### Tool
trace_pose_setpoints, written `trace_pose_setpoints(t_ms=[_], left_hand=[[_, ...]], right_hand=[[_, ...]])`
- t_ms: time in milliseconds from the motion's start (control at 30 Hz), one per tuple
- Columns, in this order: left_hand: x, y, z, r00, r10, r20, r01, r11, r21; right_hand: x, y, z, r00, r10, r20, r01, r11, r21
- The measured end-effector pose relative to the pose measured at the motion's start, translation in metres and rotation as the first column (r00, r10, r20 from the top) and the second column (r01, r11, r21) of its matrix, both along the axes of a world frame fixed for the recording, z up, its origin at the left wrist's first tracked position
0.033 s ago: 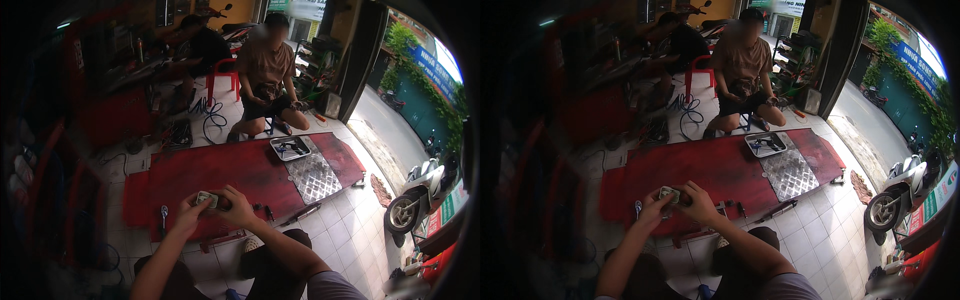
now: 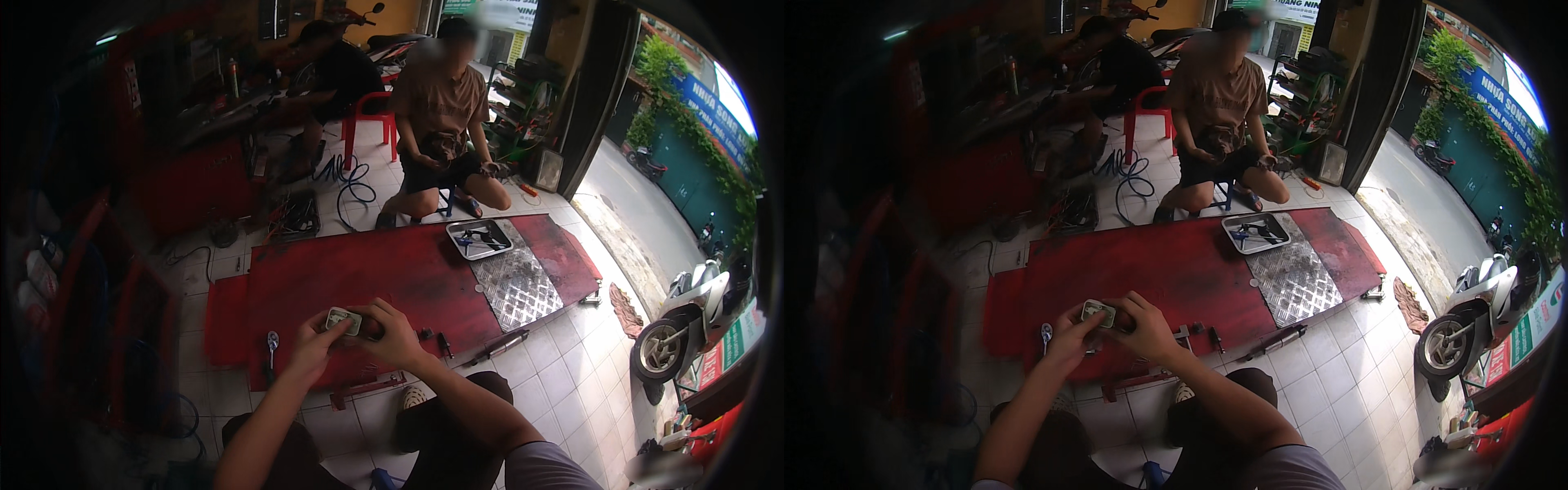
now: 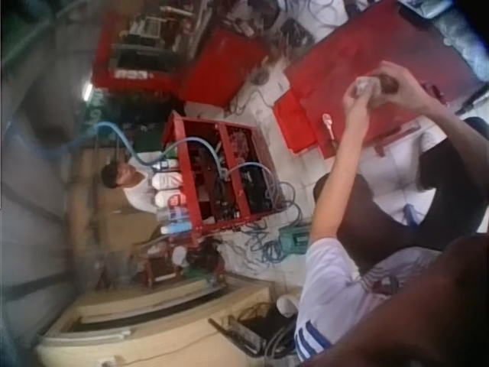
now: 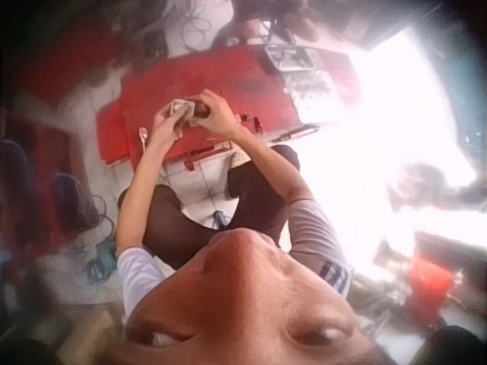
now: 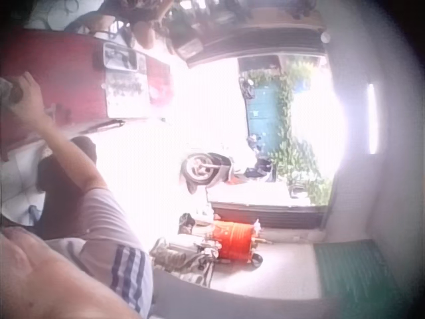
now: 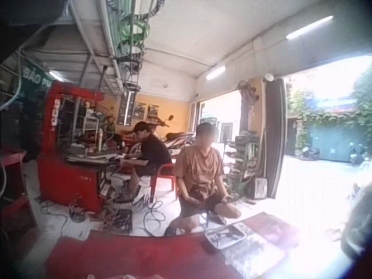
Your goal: The person assembles an electrical switch component by hand on a red workbench, inserting a internal metal and plastic parts into the housing, then uses a screwdriver to secure a screw into the side of the switch box.
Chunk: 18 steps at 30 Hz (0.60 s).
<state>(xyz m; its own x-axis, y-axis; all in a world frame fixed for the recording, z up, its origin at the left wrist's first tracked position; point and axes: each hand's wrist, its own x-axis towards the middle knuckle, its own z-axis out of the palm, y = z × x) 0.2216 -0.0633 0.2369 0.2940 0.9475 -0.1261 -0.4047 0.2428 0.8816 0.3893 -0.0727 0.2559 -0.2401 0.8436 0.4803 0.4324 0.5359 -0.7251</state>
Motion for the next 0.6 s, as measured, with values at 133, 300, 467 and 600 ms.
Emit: trace_pose_setpoints(t_ms=[133,300,467,600], left_hand=[[-0.02,0.006,-0.036,0.999,-0.038,0.007,0.038,0.999,-0.036],[-0.026,0.021,-0.05,0.996,-0.091,0.008,0.091,0.996,-0.01],[-0.008,0.04,-0.036,0.995,-0.095,0.027,0.093,0.993,0.067],[0.012,0.052,-0.03,0.996,-0.087,-0.035,0.091,0.985,0.144]], right_hand=[[-0.018,0.004,-0.036,0.999,-0.039,-0.026,0.039,0.999,-0.007],[-0.021,0.02,-0.06,0.997,-0.068,-0.029,0.071,0.994,0.077],[-0.006,0.036,-0.048,0.997,-0.08,0.004,0.078,0.99,0.118],[0.014,0.044,-0.037,0.995,-0.097,0.038,0.091,0.985,0.149]])
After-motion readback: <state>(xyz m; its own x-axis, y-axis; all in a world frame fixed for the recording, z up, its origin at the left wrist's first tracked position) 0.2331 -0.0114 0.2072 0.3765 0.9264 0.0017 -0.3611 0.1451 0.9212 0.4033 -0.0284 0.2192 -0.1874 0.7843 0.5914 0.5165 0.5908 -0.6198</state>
